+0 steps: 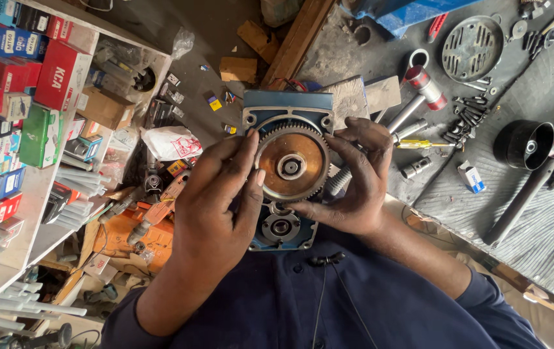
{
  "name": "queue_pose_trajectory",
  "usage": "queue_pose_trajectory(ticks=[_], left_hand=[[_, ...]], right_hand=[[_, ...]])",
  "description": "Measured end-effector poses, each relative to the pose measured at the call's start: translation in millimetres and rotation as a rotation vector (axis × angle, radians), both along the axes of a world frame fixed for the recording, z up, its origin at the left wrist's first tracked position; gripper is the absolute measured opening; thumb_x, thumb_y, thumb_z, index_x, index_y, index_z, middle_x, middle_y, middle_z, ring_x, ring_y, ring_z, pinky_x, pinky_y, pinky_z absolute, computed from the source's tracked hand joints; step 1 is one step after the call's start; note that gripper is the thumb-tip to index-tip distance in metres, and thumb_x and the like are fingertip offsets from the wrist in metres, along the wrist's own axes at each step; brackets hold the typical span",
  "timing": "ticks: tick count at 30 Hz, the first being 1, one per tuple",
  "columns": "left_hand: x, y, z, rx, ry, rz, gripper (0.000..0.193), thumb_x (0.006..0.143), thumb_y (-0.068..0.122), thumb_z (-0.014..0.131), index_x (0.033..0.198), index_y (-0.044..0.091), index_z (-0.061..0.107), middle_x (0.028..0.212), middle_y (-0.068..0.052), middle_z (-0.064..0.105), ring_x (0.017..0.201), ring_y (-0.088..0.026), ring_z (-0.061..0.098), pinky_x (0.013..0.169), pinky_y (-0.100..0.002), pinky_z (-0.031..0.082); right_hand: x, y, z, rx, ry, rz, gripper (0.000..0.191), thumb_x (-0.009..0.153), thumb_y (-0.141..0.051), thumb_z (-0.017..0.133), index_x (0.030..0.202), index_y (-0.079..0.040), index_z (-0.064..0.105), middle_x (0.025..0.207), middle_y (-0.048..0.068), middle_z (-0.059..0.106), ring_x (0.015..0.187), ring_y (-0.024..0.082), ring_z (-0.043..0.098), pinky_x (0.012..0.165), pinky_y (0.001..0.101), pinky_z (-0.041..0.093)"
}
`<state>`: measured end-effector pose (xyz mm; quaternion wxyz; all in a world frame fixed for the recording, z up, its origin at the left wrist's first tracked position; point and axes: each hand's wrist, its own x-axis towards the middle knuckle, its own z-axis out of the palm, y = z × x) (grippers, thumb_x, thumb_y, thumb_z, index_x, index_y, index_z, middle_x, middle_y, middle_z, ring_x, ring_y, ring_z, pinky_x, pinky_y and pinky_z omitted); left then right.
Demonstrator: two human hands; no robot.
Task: The person fits small bearing and seal components into a blue gearbox housing on the workbench, presses them into place by hand, wipes parts with a rag, squeezes grease from a packet into the housing, and seats a large gear onto the shaft assembly.
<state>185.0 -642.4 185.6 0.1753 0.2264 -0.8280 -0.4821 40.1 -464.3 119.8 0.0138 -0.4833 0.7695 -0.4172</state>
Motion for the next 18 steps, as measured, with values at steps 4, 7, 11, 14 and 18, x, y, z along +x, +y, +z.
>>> queue_pose_trajectory(ticks=[4, 7, 11, 14, 18], left_hand=[[-4.1, -1.8, 2.5, 0.016, -0.067, -0.004, 0.039, 0.1, 0.004, 0.07, 0.138, 0.002, 0.063, 0.125, -0.015, 0.065, 0.106, -0.024, 0.072, 0.087, -0.031, 0.058], [-8.0, -2.8, 6.8, -0.009, -0.097, -0.006, 0.04, 0.099, 0.007, 0.072, 0.138, 0.004, 0.063, 0.125, -0.013, 0.065, 0.107, -0.024, 0.071, 0.087, -0.032, 0.058], [-8.7, -9.9, 13.9, -0.277, -0.091, -0.128, 0.057, 0.097, 0.027, 0.077, 0.145, 0.003, 0.057, 0.137, -0.014, 0.059, 0.123, -0.03, 0.061, 0.103, -0.042, 0.05], [-9.1, -11.2, 16.9, -0.511, -0.115, -0.244, 0.076, 0.091, 0.05, 0.077, 0.145, 0.001, 0.055, 0.142, -0.013, 0.057, 0.125, -0.03, 0.055, 0.104, -0.047, 0.042], [-10.7, -12.0, 18.5, -0.675, -0.176, -0.274, 0.086, 0.087, 0.06, 0.077, 0.147, 0.002, 0.055, 0.141, -0.01, 0.057, 0.121, -0.028, 0.054, 0.102, -0.047, 0.041]], right_hand=[[0.7, 2.0, 1.9, 0.031, -0.025, 0.001, 0.097, 0.064, -0.057, 0.099, 0.131, 0.0, 0.057, 0.13, 0.019, 0.053, 0.131, 0.036, 0.048, 0.114, 0.0549, 0.042], [-3.2, 3.6, 7.8, 0.09, -0.021, 0.029, 0.103, 0.065, -0.062, 0.098, 0.137, -0.004, 0.054, 0.138, 0.022, 0.049, 0.139, 0.04, 0.045, 0.115, 0.0529, 0.041], [-29.0, -4.7, 13.2, -0.051, -0.024, 0.241, 0.121, 0.064, -0.071, 0.093, 0.147, 0.002, 0.044, 0.146, 0.023, 0.048, 0.146, 0.042, 0.039, 0.121, 0.0606, 0.033], [-50.3, -8.5, 26.3, 0.005, 0.009, 0.382, 0.115, 0.066, -0.071, 0.09, 0.146, -0.001, 0.048, 0.147, 0.019, 0.052, 0.148, 0.039, 0.037, 0.12, 0.0627, 0.029], [-71.6, -18.8, 46.2, 0.161, 0.117, 0.531, 0.09, 0.076, -0.06, 0.089, 0.141, -0.006, 0.06, 0.143, 0.011, 0.059, 0.146, 0.036, 0.042, 0.119, 0.0639, 0.03]])
